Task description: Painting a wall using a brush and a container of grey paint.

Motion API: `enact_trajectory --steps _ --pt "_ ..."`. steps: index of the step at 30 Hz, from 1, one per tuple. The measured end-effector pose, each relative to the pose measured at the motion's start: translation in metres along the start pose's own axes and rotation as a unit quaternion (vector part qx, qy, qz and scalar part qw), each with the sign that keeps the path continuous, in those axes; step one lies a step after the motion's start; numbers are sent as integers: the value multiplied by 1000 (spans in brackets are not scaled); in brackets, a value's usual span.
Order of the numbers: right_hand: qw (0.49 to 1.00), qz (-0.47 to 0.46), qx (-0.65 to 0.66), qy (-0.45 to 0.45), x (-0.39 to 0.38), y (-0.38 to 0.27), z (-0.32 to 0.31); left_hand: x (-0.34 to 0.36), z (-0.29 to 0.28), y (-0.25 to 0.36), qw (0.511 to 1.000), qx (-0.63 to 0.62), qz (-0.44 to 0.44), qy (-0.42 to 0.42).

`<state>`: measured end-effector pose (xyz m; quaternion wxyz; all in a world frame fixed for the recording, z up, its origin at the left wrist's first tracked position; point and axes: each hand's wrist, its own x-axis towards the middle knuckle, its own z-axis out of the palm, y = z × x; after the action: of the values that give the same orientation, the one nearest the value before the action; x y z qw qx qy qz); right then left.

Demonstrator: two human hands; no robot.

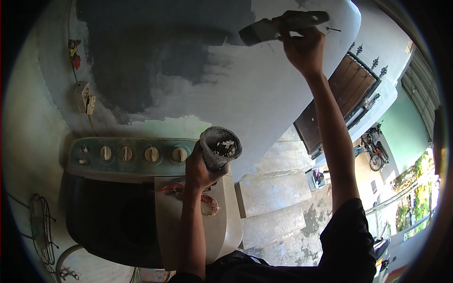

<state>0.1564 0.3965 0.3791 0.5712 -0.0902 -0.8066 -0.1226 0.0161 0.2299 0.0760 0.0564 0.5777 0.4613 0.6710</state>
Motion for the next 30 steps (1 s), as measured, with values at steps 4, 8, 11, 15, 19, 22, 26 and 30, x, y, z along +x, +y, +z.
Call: enact_trajectory --steps 4,8,11,15,19,22,26,30 --pt "997 -34 -71 12 -6 8 4 -2 -1 -1 1000 -5 -6 4" --pt "1000 4 -14 15 -10 11 1 -1 1 5 1000 -10 -5 8" --pt "998 -1 -63 3 -20 11 9 -5 4 0 1000 -7 -15 2" --pt "998 -8 -48 34 -13 -3 -2 -12 10 -7 1000 -9 -2 0" --pt "1000 -6 0 18 -20 19 -2 -19 23 -12 997 -57 -55 -7" --pt "994 5 -64 86 -16 14 -9 -30 26 -19 996 -61 -67 4" --pt "992 2 114 50 -16 18 -26 -38 29 -24 996 -60 -70 -4" --pt "986 -85 115 -83 -4 45 -18 -42 36 -27 996 -51 -66 -12"
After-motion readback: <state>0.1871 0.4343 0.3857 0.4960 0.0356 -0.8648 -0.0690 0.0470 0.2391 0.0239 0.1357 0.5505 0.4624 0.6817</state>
